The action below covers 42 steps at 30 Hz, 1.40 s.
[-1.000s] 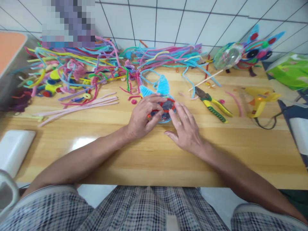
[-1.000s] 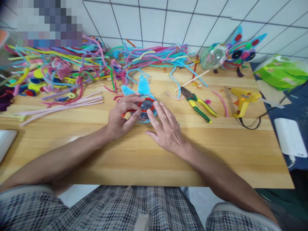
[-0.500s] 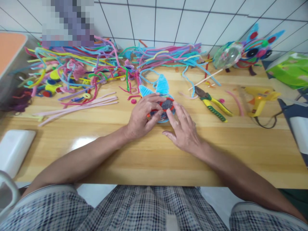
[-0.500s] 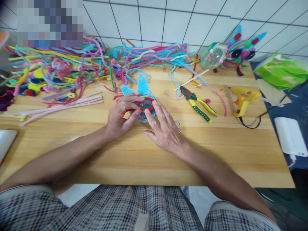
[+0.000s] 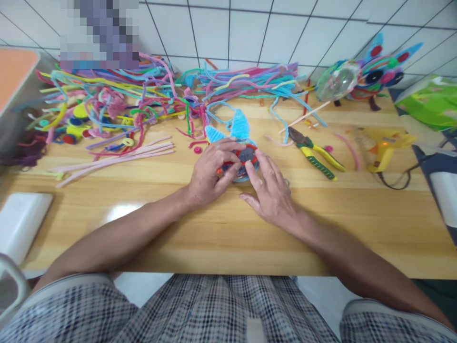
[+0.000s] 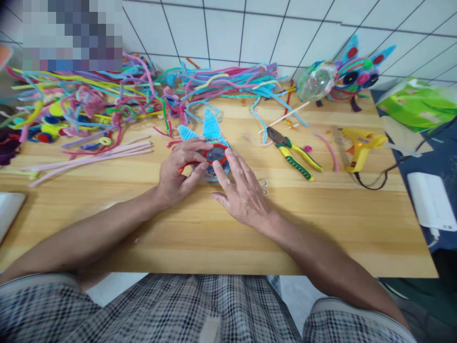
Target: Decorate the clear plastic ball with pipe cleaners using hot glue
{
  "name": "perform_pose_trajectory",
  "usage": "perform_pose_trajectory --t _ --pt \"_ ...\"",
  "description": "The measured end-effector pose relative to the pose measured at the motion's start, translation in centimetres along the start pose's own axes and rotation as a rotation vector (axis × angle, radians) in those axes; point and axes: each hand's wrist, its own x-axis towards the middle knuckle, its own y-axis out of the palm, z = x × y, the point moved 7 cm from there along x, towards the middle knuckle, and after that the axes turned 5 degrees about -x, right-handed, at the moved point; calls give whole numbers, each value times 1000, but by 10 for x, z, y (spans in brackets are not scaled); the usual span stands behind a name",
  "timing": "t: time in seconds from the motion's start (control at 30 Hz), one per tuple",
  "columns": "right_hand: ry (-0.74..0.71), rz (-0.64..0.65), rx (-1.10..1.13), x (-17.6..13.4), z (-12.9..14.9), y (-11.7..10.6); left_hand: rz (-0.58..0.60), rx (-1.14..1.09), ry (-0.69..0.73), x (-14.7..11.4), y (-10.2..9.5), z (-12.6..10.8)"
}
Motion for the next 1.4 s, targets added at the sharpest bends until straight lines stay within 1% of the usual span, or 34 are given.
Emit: perform_pose_trajectory --t 0.1,0.17,0.27,0.4,0.53,0.6,0.73,0.8,0.93,1.0,1.13,1.23,1.4 --pt "11 6 28 0 -1 1 14 56 -33 0 1 1" --pt "16 7 34 0 -1 1 10 56 -31 0 1 1" --pt "22 8 34 0 -1 1 -4 45 -9 0 1 0" --pt "7 -28 35 1 2 -2 -11 62 17 -1 1 -2" --pt "12 -4 21 1 2 0 -40 63 56 0 0 -5" --pt "14 -1 16 1 2 1 -35 64 38 0 0 -4" --pt "-14 -38 -1 1 4 -1 -1 66 -47 -1 4 2" --pt "-19 -41 -23 1 4 -1 -11 46 -40 -3 4 2" --pt "-20 -30 -57 1 4 -2 -68 -43 39 -6 3 -1" --pt "-32 -33 -85 0 5 -2 -88 -74 55 -7 3 -1" --pt "-37 -43 -145 -1 5 -1 -105 -101 23 -8 2 1" --pt "-41 -47 -147 -1 5 -1 -115 -129 9 -7 2 2" --pt "-39 -24 -119 0 3 -1 -75 -140 -22 -4 4 4"
